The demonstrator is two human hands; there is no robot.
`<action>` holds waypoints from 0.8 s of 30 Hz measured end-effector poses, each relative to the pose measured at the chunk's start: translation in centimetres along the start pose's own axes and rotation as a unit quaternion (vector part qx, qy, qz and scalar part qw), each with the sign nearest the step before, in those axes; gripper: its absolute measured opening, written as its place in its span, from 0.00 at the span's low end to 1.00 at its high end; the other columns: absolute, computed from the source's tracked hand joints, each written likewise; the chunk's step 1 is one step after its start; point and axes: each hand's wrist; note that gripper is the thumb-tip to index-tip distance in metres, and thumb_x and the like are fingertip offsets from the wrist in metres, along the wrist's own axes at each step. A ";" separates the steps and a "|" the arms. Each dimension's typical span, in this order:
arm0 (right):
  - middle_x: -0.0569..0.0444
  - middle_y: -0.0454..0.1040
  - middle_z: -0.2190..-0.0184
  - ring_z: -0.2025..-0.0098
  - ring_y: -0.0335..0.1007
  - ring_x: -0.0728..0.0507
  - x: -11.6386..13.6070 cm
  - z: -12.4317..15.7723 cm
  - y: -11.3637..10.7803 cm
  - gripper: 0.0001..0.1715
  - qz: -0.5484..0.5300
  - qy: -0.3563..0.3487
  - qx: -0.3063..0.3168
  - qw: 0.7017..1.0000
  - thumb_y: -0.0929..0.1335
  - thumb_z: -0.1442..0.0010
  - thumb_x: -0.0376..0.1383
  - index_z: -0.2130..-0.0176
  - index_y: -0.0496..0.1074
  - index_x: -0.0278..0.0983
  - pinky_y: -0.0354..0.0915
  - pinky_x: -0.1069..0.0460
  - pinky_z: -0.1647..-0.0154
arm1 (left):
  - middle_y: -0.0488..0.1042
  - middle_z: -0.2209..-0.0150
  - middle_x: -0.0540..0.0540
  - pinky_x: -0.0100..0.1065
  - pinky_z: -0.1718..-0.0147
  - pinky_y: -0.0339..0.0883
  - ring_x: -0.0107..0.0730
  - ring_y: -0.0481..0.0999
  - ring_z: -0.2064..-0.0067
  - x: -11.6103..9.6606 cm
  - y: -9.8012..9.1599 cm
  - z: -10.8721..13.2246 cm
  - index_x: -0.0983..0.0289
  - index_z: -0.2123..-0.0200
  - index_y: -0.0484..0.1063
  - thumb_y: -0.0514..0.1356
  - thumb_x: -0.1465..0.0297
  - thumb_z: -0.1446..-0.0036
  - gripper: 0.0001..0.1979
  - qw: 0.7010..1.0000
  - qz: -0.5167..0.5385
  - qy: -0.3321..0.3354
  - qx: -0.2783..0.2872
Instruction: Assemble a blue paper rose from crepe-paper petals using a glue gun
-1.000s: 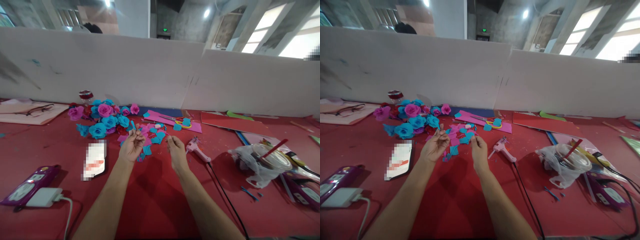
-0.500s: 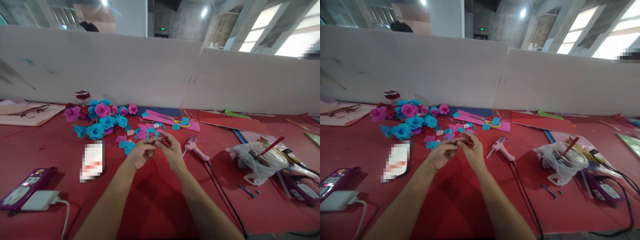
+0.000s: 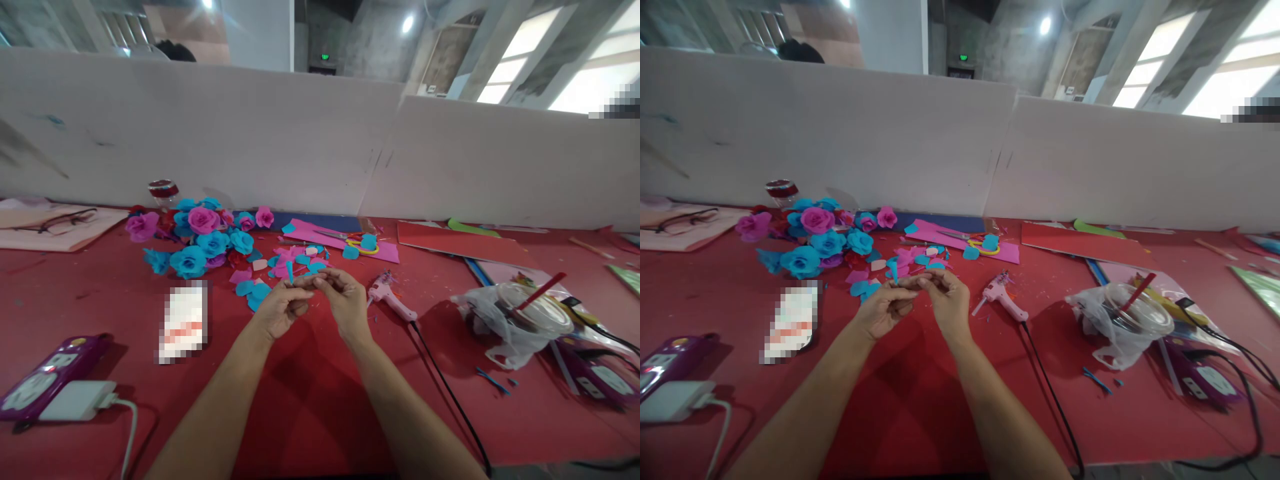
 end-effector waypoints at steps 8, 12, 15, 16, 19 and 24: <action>0.58 0.70 0.81 0.77 0.66 0.48 0.4 -0.7 -1.2 0.16 0.013 -0.015 -0.176 0.984 0.66 0.43 0.47 0.69 0.71 0.36 0.62 0.52 0.71 | 0.61 0.80 0.46 0.27 0.83 0.43 0.17 0.49 0.82 0.9 0.3 -0.7 0.67 0.70 0.76 0.63 0.61 0.49 0.13 0.978 -0.097 0.138 -0.123; 0.58 0.67 0.83 0.79 0.63 0.49 0.2 -0.7 -0.9 0.22 0.000 0.040 -0.172 0.984 0.65 0.44 0.53 0.73 0.69 0.37 0.59 0.53 0.75 | 0.61 0.81 0.46 0.25 0.79 0.54 0.19 0.55 0.80 0.8 0.2 -0.8 0.66 0.73 0.73 0.61 0.60 0.46 0.14 0.982 -0.015 0.163 -0.099; 0.53 0.75 0.68 0.69 0.70 0.46 -0.1 -0.3 0.0 0.23 -0.066 0.113 -0.001 0.991 0.66 0.45 0.54 0.62 0.72 0.39 0.64 0.53 0.71 | 0.72 0.72 0.52 0.27 0.74 0.62 0.24 0.68 0.73 1.1 1.1 -0.5 0.64 0.69 0.72 0.60 0.59 0.45 0.13 0.995 0.060 0.082 -0.019; 0.52 0.76 0.65 0.67 0.70 0.46 -0.1 -0.1 0.2 0.24 -0.084 0.139 0.053 0.985 0.66 0.46 0.53 0.58 0.71 0.40 0.65 0.53 0.71 | 0.74 0.71 0.53 0.28 0.72 0.63 0.26 0.71 0.71 1.2 1.3 -0.4 0.63 0.69 0.71 0.59 0.59 0.45 0.12 0.995 0.076 0.067 -0.018; 0.53 0.75 0.66 0.69 0.70 0.47 -0.6 0.1 0.4 0.22 -0.078 0.165 0.118 0.976 0.71 0.49 0.48 0.58 0.71 0.38 0.67 0.52 0.69 | 0.76 0.68 0.55 0.31 0.69 0.67 0.32 0.76 0.66 0.9 1.3 -0.4 0.63 0.69 0.69 0.58 0.58 0.44 0.13 0.993 0.112 0.035 -0.012; 0.57 0.73 0.76 0.77 0.67 0.48 -1.3 0.0 -0.4 0.08 0.147 0.050 0.117 0.981 0.69 0.47 0.39 0.65 0.74 0.39 0.63 0.53 0.73 | 0.77 0.68 0.56 0.32 0.71 0.67 0.33 0.77 0.69 -0.1 -0.8 -0.9 0.61 0.65 0.68 0.56 0.57 0.42 0.13 0.994 0.082 0.060 -0.024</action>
Point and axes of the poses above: each hand's wrist, its own z-axis away from the middle knuckle, its own y-axis out of the palm, x = y × z
